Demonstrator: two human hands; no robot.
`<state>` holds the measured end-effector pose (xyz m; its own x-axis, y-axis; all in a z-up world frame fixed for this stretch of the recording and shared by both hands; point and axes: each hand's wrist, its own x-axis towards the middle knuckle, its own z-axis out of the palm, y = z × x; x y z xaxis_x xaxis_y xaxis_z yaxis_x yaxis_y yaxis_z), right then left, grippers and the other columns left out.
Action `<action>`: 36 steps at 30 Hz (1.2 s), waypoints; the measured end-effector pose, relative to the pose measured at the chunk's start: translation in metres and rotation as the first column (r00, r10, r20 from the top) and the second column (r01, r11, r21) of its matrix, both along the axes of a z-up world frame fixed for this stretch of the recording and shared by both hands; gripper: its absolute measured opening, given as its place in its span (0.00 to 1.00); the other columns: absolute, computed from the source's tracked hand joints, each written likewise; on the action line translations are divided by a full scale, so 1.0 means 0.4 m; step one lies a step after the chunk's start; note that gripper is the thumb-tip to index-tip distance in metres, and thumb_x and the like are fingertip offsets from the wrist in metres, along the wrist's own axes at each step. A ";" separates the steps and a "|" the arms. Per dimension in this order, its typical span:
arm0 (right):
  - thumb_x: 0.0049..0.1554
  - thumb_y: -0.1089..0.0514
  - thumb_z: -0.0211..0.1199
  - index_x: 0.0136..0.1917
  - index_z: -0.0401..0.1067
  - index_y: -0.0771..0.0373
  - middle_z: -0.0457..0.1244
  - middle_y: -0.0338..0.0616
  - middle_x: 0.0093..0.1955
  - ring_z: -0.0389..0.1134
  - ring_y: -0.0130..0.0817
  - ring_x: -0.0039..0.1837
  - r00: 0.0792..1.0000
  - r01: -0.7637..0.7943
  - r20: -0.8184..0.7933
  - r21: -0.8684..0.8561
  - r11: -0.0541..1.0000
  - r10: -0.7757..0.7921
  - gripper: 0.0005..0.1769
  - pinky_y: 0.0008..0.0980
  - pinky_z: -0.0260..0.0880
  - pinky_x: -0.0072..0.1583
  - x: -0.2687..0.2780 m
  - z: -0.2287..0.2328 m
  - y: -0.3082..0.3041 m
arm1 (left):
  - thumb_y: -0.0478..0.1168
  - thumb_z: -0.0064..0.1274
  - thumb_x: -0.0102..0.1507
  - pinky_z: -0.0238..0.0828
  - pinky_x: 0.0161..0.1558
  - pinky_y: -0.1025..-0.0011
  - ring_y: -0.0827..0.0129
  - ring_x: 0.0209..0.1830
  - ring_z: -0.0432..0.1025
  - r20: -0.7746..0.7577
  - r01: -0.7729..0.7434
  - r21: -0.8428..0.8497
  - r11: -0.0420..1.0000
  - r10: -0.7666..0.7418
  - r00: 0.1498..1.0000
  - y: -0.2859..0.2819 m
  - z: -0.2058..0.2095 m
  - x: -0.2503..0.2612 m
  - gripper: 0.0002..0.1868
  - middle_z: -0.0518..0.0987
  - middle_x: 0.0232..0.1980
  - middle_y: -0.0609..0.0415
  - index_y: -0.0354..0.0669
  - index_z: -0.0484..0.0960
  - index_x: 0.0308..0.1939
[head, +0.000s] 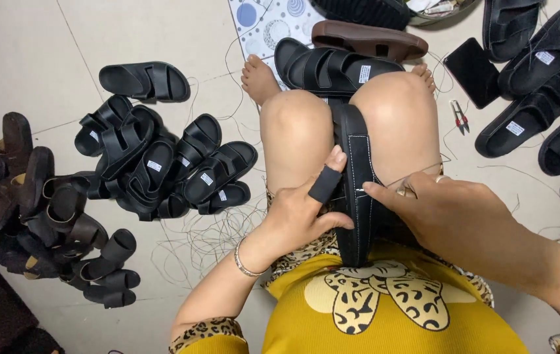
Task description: Hand-stitching the strap of a black sandal using a needle and thread while sitting on the floor.
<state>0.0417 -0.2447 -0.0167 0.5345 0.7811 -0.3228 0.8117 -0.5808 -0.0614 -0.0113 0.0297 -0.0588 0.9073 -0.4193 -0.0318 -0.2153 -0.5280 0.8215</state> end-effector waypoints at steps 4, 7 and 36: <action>0.59 0.49 0.57 0.58 0.61 0.44 0.61 0.34 0.35 0.65 0.33 0.25 1.000 -0.016 0.028 0.077 0.997 0.014 0.14 0.34 0.59 0.26 0.027 -0.003 0.068 | 0.58 0.67 0.61 0.82 0.60 0.69 0.64 0.82 0.59 0.132 -0.042 0.068 0.997 0.033 0.991 -0.010 -0.014 0.001 0.54 0.58 0.82 0.45 0.41 0.52 0.80; 0.65 0.44 0.50 0.49 0.63 0.47 0.64 0.35 0.40 0.67 0.44 0.37 0.951 0.224 -0.248 0.138 0.965 -0.185 0.09 0.47 0.65 0.36 0.052 -0.013 0.106 | 0.61 0.62 0.62 0.83 0.59 0.66 0.61 0.80 0.63 0.172 -0.068 0.053 0.996 0.058 0.983 -0.014 -0.028 -0.005 0.55 0.59 0.82 0.44 0.38 0.50 0.80; 0.55 0.59 0.67 0.37 0.81 0.61 0.69 0.39 0.46 0.68 0.29 0.54 0.380 0.821 -0.921 0.297 0.487 -0.080 0.07 0.31 0.65 0.64 0.028 -0.066 -0.001 | 0.33 0.50 0.65 0.71 0.50 0.61 0.56 0.43 0.73 0.226 -0.431 -0.045 0.901 0.430 0.874 -0.050 0.141 0.034 0.05 0.79 0.41 0.51 0.41 0.80 0.34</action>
